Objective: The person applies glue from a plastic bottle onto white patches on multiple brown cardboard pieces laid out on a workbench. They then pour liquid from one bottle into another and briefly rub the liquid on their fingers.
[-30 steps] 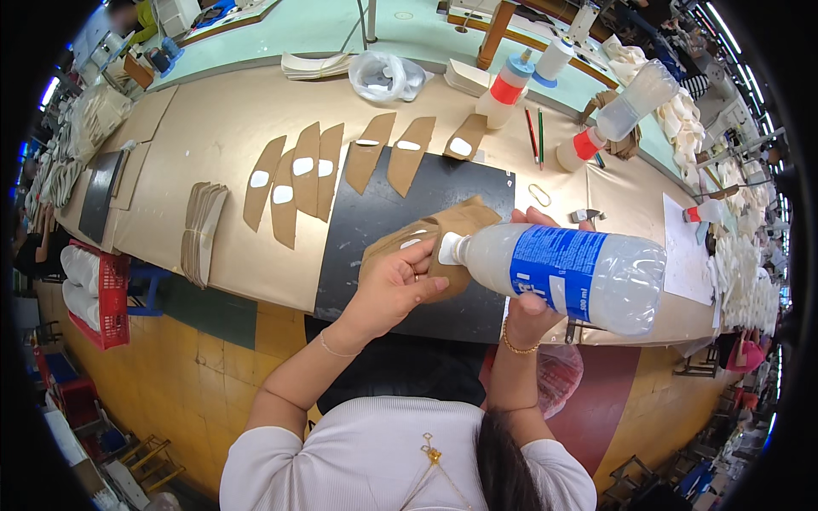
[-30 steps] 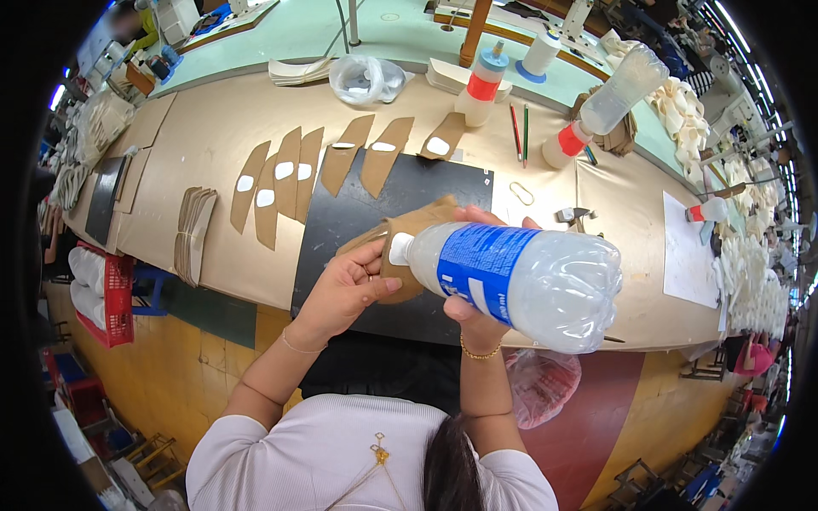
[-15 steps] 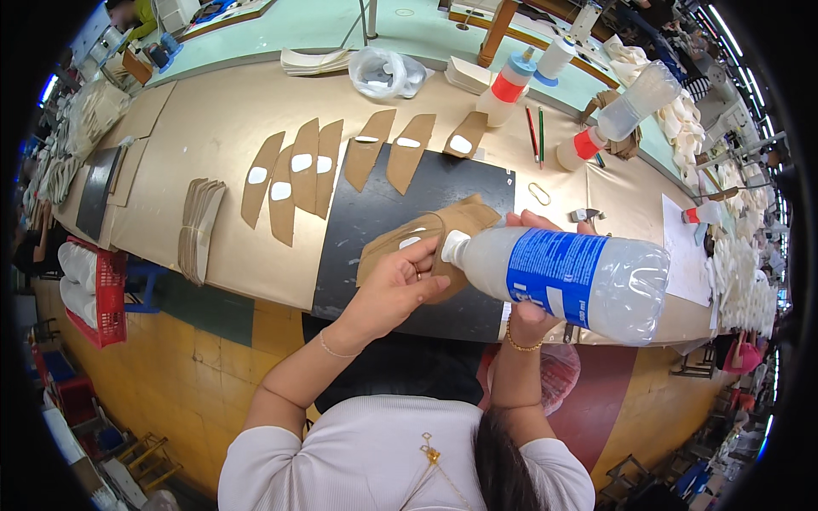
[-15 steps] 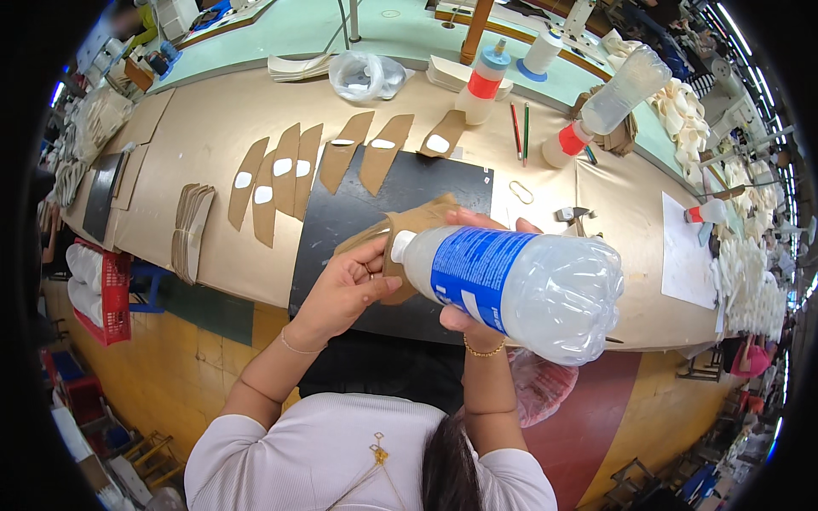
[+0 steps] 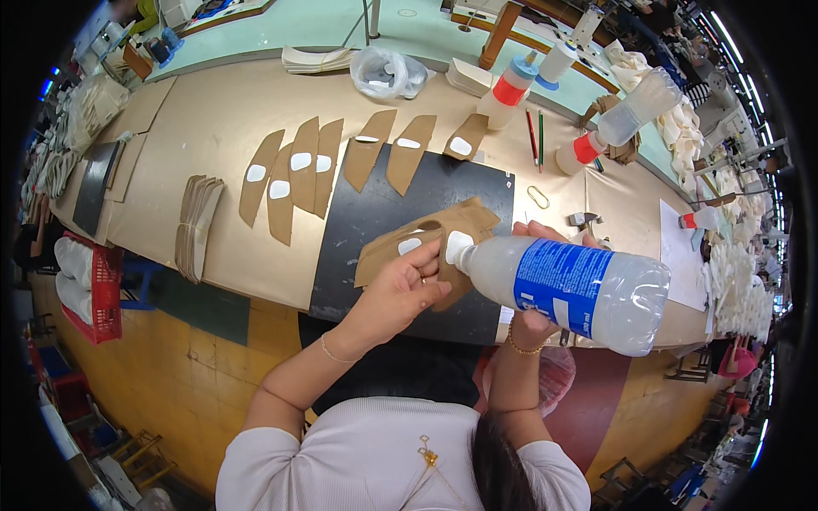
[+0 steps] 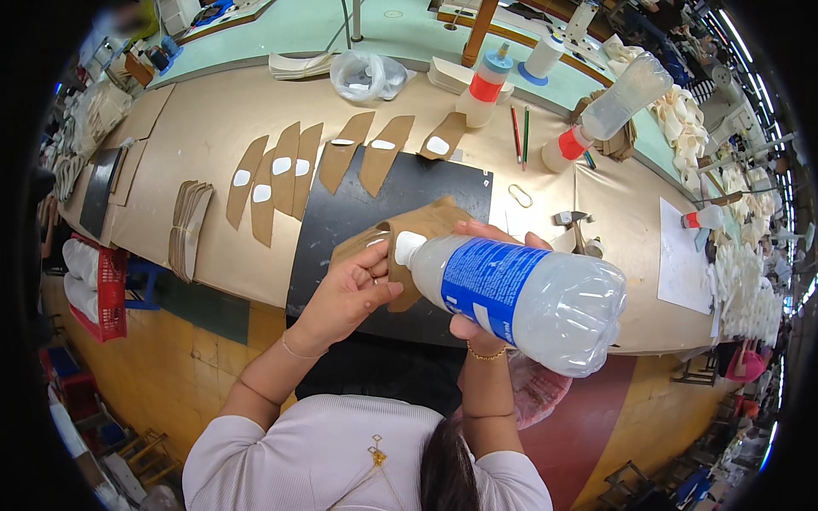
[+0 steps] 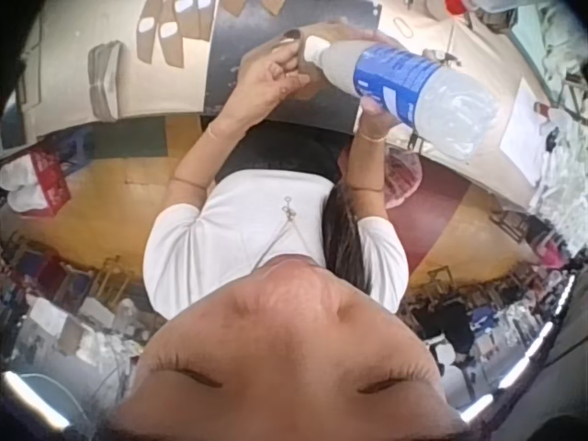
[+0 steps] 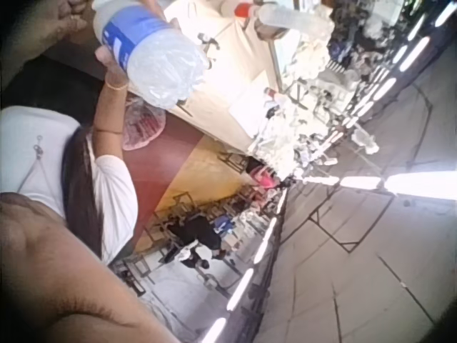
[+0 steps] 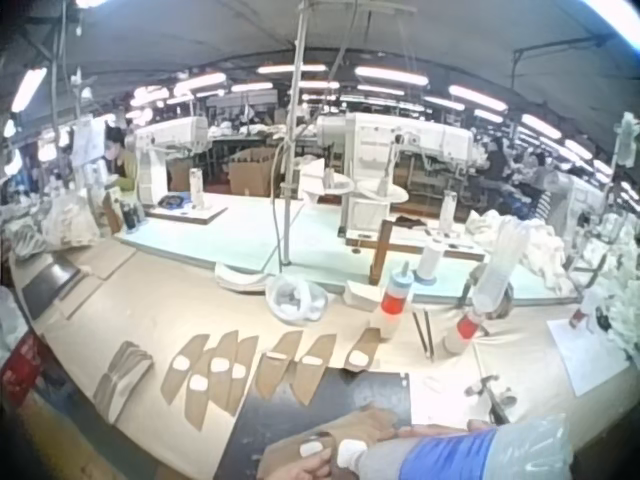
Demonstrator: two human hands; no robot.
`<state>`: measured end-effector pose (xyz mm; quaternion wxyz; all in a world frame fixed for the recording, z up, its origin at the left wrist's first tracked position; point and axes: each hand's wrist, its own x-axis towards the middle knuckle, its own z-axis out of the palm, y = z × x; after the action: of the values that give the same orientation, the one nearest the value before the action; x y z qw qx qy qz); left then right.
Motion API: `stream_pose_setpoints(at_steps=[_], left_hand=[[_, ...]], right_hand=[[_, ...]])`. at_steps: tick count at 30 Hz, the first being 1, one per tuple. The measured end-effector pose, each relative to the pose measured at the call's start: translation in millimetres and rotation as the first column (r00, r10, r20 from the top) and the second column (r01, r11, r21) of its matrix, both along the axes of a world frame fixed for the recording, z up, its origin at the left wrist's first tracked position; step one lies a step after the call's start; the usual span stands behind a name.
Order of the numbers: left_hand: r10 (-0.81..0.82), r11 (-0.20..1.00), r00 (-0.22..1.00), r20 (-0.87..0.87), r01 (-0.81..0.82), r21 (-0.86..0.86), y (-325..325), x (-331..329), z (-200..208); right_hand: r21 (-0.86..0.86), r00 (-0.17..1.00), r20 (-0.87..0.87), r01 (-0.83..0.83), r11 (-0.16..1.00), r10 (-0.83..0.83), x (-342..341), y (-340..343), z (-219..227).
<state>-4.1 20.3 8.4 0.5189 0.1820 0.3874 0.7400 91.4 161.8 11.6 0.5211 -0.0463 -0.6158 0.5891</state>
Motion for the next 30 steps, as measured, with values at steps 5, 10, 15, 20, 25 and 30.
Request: stream_pose_setpoints(at_steps=[5,10,15,20,25,30], left_hand=[[-0.031,0.998,0.999,-0.005,0.031,-0.05,-4.1,-3.6,0.7],[-0.067,0.998,0.995,0.074,0.068,-0.014,-19.9,-15.1,2.3],[-0.003,0.995,0.997,-0.075,-0.004,-0.101,-47.8,-100.0,-18.1],[0.34,0.931,0.9,-0.274,-0.362,-0.035,-82.7,-204.3,-12.3],[0.382,0.629,0.749,-0.542,-0.64,-0.441,-136.0,-251.4,-84.7],[0.42,0.499,0.736,-0.53,-0.676,-0.543,-146.0,-220.3,-95.7]], right_hand=[[0.001,0.996,0.012,0.085,0.996,-0.085,-3.9,4.3,0.7],[0.025,0.977,0.028,0.213,0.977,-0.214,-11.6,18.3,-10.9],[-0.085,0.976,0.023,0.218,0.972,-0.217,11.0,36.3,-8.6],[-0.1,0.964,0.067,0.262,0.96,-0.256,12.2,28.7,-2.0],[-0.081,0.975,0.092,0.208,0.975,-0.201,8.1,25.4,-2.8],[-0.095,0.978,0.086,0.198,0.975,-0.191,8.0,29.2,-3.0]])
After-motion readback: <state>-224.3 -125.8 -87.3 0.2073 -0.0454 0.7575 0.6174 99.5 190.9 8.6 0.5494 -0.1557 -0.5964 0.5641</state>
